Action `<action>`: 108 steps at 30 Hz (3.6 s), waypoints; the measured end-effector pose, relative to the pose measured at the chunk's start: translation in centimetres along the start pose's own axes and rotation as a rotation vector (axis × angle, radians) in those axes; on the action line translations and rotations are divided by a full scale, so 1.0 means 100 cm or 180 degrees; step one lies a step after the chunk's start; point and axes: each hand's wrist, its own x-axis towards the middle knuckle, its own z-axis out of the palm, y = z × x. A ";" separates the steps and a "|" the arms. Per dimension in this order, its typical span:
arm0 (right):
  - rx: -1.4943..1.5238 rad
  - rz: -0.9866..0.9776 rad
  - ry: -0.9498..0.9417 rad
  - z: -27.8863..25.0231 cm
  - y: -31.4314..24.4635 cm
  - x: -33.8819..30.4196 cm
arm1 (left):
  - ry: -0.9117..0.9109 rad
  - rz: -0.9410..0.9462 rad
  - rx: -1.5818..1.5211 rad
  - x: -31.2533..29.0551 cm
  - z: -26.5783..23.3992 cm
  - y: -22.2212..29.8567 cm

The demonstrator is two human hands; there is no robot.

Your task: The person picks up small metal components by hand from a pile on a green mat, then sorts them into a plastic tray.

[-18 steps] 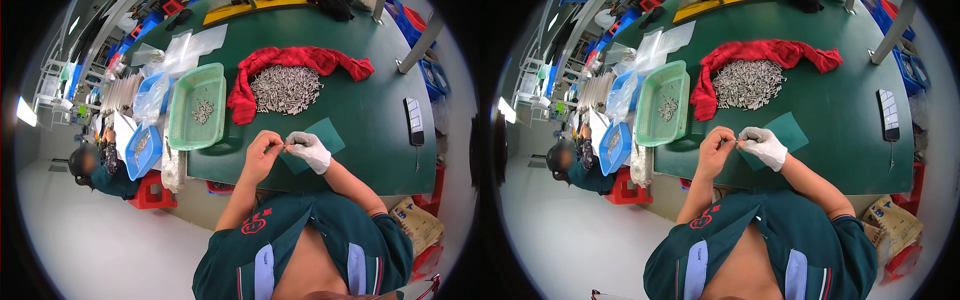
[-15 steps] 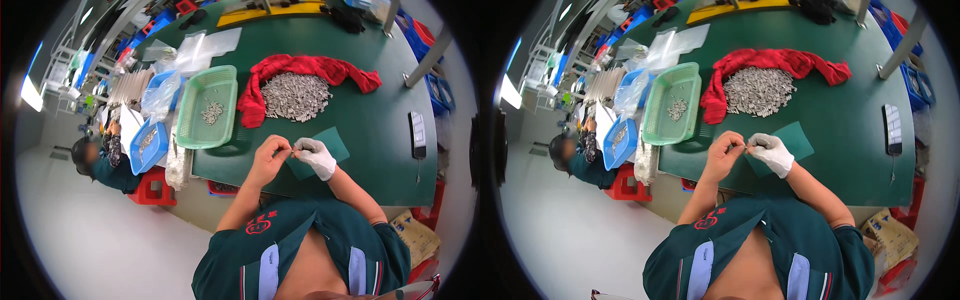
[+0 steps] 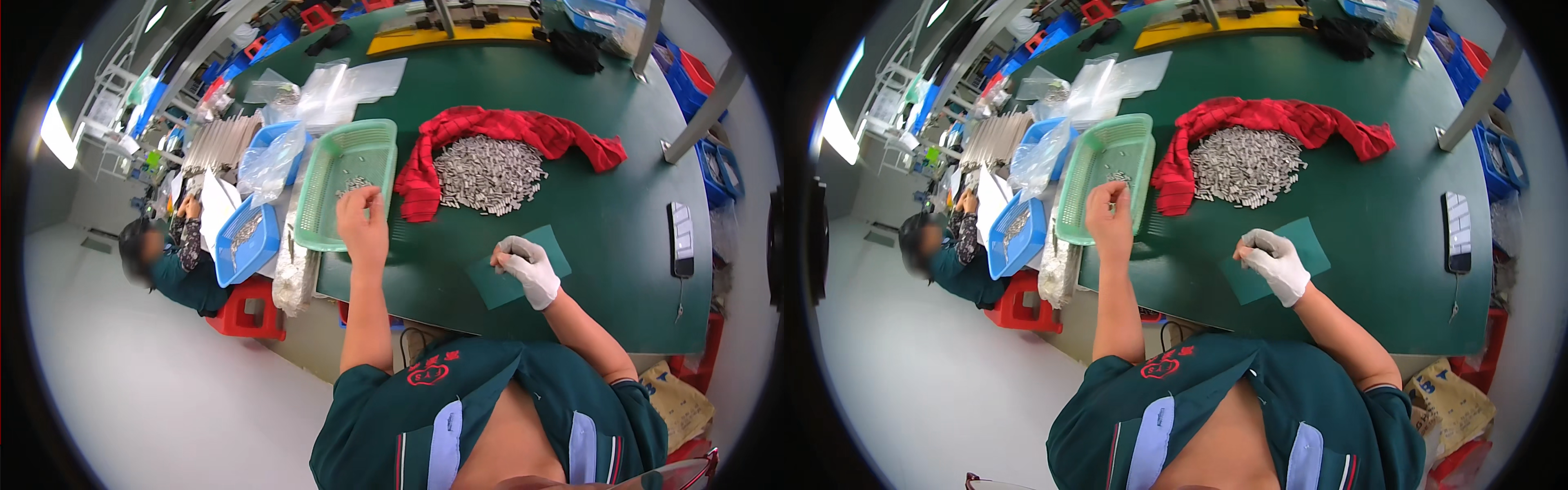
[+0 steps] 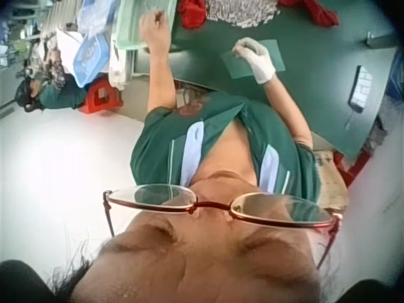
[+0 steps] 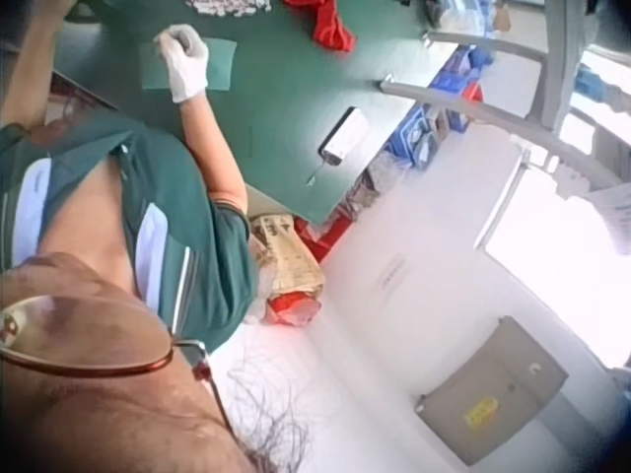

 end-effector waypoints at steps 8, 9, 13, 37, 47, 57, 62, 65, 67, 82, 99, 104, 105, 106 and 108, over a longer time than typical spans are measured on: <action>0.0176 0.0048 -0.0106 -0.007 0.005 -0.006 | -0.1529 0.0897 -0.0525 -0.036 0.084 0.014; 0.0162 0.0051 -0.0107 -0.007 0.005 -0.007 | -0.1583 0.0899 -0.0527 -0.038 0.090 0.016; 0.0173 0.0102 -0.0089 -0.007 0.006 -0.008 | -0.1891 0.1089 -0.0301 -0.043 0.106 0.021; 0.0401 0.0155 0.0043 -0.009 0.009 -0.006 | -0.2634 -0.0961 -0.3020 -0.060 0.070 0.027; 0.1333 -0.0206 0.0819 -0.011 0.001 0.008 | -0.2659 0.0979 -0.0347 -0.062 0.050 0.052; 0.1336 -0.0085 0.1031 -0.012 -0.005 0.012 | -0.3068 0.1153 -0.0093 -0.077 0.063 0.064; 0.1543 -0.0425 0.0795 -0.013 0.000 0.012 | -0.2930 0.0715 -0.0048 -0.086 0.058 0.055; 0.1778 -0.0253 0.0758 -0.011 -0.002 0.013 | -0.2777 0.0784 -0.0040 -0.090 0.060 0.055; 0.1807 -0.0190 0.0676 -0.014 0.001 0.014 | -0.2649 0.0906 -0.0090 -0.092 0.063 0.055; 0.2292 -0.0112 0.0611 -0.015 0.009 0.017 | -0.2547 0.0810 -0.0055 -0.098 0.065 0.056; 0.2003 -0.0030 0.0545 -0.011 0.010 0.016 | -0.2449 0.0789 -0.0101 -0.101 0.065 0.057; 0.2017 0.0017 0.0577 -0.011 0.010 0.015 | -0.2396 0.0788 -0.0119 -0.102 0.065 0.058; 0.2017 0.0020 0.0577 -0.011 0.010 0.015 | -0.2393 0.0783 -0.0114 -0.102 0.066 0.057; 0.2010 0.0002 0.0575 -0.011 0.009 0.015 | -0.2389 0.0777 -0.0108 -0.103 0.066 0.057; 0.2002 -0.0015 0.0571 -0.012 0.010 0.015 | -0.2381 0.0773 -0.0121 -0.102 0.065 0.059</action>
